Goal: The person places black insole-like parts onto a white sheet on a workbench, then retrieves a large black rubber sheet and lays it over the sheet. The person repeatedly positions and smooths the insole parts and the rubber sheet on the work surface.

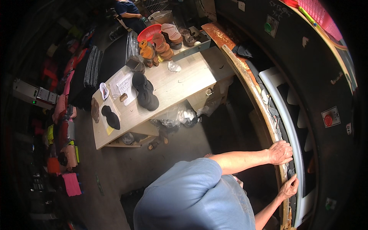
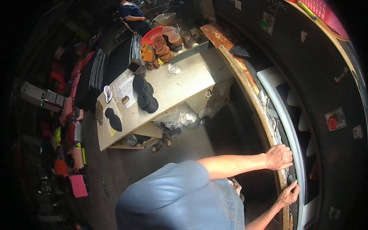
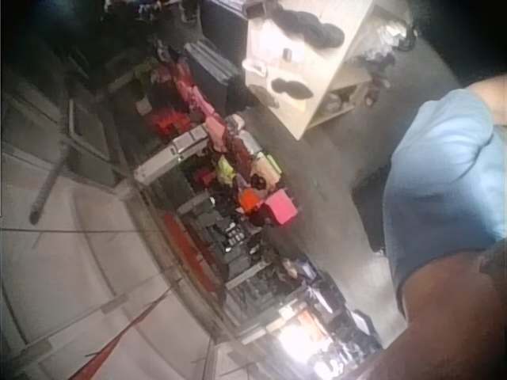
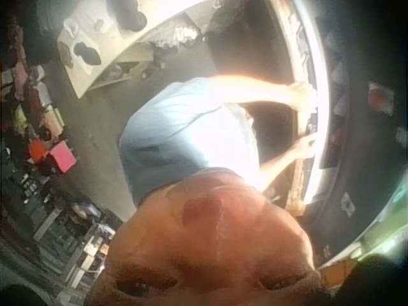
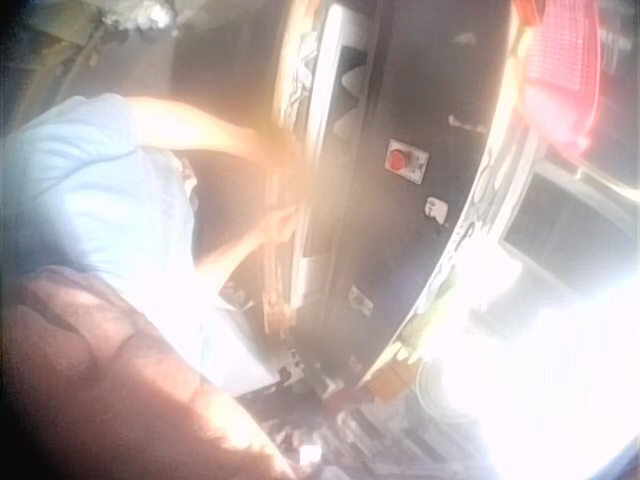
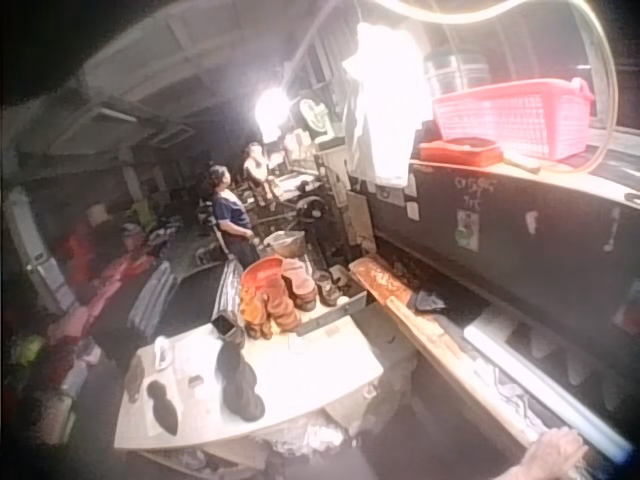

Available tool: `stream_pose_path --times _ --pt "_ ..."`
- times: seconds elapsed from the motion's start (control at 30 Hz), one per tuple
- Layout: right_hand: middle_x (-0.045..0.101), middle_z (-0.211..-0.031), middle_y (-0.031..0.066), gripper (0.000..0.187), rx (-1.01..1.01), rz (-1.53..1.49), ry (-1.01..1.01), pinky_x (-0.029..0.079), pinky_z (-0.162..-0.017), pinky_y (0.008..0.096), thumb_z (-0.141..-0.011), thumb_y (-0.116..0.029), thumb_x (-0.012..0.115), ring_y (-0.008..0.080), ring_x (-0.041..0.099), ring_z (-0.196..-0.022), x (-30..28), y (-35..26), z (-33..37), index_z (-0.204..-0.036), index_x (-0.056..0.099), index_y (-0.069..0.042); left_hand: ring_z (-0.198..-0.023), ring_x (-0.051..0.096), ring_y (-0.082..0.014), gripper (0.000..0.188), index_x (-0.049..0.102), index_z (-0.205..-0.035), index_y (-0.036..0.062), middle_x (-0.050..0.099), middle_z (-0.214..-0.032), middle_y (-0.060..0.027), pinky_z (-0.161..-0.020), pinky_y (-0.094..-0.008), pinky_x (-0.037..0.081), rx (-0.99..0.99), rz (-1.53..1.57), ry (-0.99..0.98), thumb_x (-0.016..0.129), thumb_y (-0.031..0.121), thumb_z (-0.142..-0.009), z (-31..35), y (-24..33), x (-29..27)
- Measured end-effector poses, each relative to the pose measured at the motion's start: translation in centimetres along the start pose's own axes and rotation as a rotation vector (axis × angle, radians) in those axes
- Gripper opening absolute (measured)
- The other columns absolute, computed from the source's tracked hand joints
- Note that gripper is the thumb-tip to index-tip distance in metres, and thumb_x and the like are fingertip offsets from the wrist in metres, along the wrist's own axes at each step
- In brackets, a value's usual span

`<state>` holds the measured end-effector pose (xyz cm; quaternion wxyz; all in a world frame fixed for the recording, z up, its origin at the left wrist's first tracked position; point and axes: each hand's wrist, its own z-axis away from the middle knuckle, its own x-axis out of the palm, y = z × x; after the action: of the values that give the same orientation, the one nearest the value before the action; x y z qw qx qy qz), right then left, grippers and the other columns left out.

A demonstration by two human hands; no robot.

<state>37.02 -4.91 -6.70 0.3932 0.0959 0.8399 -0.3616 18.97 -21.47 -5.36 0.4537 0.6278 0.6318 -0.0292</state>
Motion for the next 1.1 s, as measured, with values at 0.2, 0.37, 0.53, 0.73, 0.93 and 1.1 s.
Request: stream_pose_path --times 0.2,0.37,0.53,0.73,0.93,1.1 --pt "0.064 -0.079 0.0152 0.032 -0.047 -0.001 0.021 0.049 -0.069 0.0423 -0.107 -0.027 0.067 0.0313 0.058 -0.069 0.0 0.3 0.1 -0.095 0.071 0.003 -0.081 0.062 -0.0251 0.031 0.07 -0.073 0.0075 0.062 -0.078 -0.0072 -0.077 -0.0397 0.047 -0.001 0.007 0.007 0.076 0.034 -0.088 0.1 0.0 0.2" --pt "0.061 -0.076 0.0152 0.032 -0.035 0.008 0.015 0.048 -0.068 0.0416 -0.107 -0.024 0.066 0.03 0.053 -0.066 -0.1 -1.0 -0.1 -0.092 0.069 0.004 -0.08 0.063 -0.0255 0.03 0.07 -0.072 0.0083 0.063 -0.077 -0.0072 -0.076 -0.0402 0.048 0.002 -0.003 0.024 0.076 0.033 -0.088 -0.1 0.0 -0.1" --pt "0.059 -0.069 0.0094 0.032 0.118 -0.104 -0.036 0.047 -0.062 0.0349 -0.104 -0.025 0.071 0.0132 0.051 -0.067 -1.5 -3.6 0.1 -0.083 0.069 0.0 -0.081 0.07 -0.0287 0.026 0.074 -0.075 0.0136 0.07 -0.079 -0.0079 -0.075 -0.0452 0.056 0.146 -0.146 -0.068 0.067 0.034 -0.091 -0.6 0.3 -0.9" --pt "0.059 -0.073 0.008 0.018 0.004 -0.246 0.12 0.046 -0.061 0.0307 -0.099 -0.014 0.073 0.0153 0.056 -0.064 -3.4 -3.6 1.0 -0.088 0.07 0.0 -0.07 0.067 -0.0298 0.024 0.066 -0.073 0.0093 0.068 -0.074 -0.0092 -0.065 -0.044 0.053 0.262 -0.065 0.037 0.076 0.02 -0.092 -0.7 0.5 -0.6" --pt "0.064 -0.077 0.0033 0.017 0.111 -0.382 0.359 0.047 -0.063 0.0276 -0.101 -0.012 0.072 0.0098 0.057 -0.067 -6.9 -1.5 1.1 -0.09 0.071 0.001 -0.072 0.067 -0.0326 0.03 0.061 -0.067 0.0073 0.065 -0.072 -0.0101 -0.067 -0.0435 0.052 0.094 0.004 0.017 0.081 0.017 -0.088 -1.6 0.7 -0.8" --pt "0.07 -0.078 0.0009 0.022 0.239 -0.389 0.505 0.049 -0.065 0.0248 -0.106 -0.02 0.068 0.0068 0.061 -0.069 -11.5 1.9 -0.1 -0.094 0.072 -0.002 -0.072 0.066 -0.0313 0.031 0.06 -0.069 0.0081 0.065 -0.073 -0.0086 -0.066 -0.0434 0.052 0.086 -0.037 0.015 0.08 0.018 -0.089 -1.3 0.8 -0.5"
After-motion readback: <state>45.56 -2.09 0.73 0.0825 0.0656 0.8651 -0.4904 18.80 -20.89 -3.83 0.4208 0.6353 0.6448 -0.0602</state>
